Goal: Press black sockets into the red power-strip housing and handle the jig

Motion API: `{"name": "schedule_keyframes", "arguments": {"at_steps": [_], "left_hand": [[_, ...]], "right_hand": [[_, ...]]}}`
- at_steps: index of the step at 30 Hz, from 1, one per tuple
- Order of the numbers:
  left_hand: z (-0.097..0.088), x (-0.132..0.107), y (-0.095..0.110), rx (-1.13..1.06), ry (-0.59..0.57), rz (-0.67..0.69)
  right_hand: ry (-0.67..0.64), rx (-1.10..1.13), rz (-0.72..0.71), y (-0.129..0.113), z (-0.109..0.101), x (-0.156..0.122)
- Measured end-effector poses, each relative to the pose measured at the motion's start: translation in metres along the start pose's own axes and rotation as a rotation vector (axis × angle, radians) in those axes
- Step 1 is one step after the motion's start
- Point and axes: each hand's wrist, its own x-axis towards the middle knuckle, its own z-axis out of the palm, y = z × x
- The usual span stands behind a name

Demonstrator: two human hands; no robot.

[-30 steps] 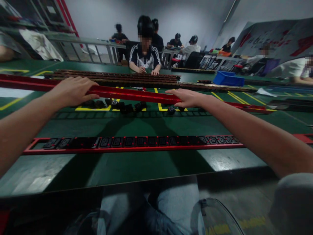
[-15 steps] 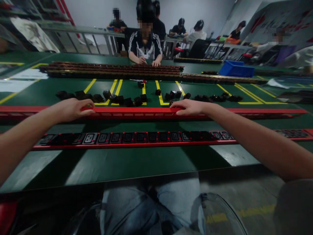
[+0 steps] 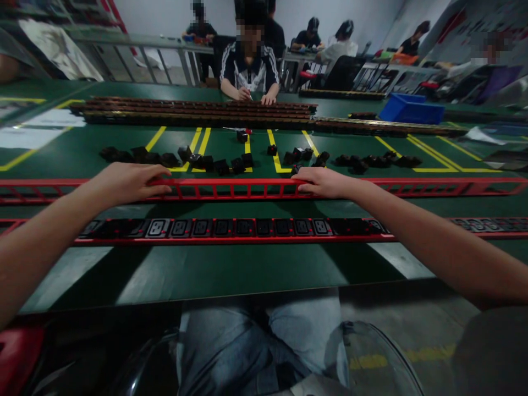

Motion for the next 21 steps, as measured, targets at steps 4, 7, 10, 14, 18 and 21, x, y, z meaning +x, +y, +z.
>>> {"name": "schedule_keyframes", "arguments": {"at_steps": [4, 7, 10, 14, 18, 21], "left_hand": [[-0.008, 0.009, 0.009, -0.037, -0.058, 0.097], [-0.009, 0.023, 0.012, -0.007, -0.069, 0.095], [-0.007, 0.038, 0.016, 0.043, -0.129, 0.120], [-0.004, 0.050, 0.013, 0.015, -0.197, 0.101], [-0.004, 0.048, -0.022, -0.137, -0.115, -0.024], [-0.001, 0.047, -0.070, -0.077, 0.284, -0.232]], "right_hand": [[0.031, -0.052, 0.012, 0.010, 0.001, 0.004], [0.036, -0.123, 0.068, 0.015, 0.005, 0.006], [0.074, -0.173, 0.107, 0.016, 0.012, 0.006], [0.166, -0.168, 0.104, 0.022, 0.014, -0.008], [0.432, -0.239, 0.328, 0.063, -0.008, -0.047], [0.705, -0.360, 0.803, 0.114, -0.027, -0.089]]}}
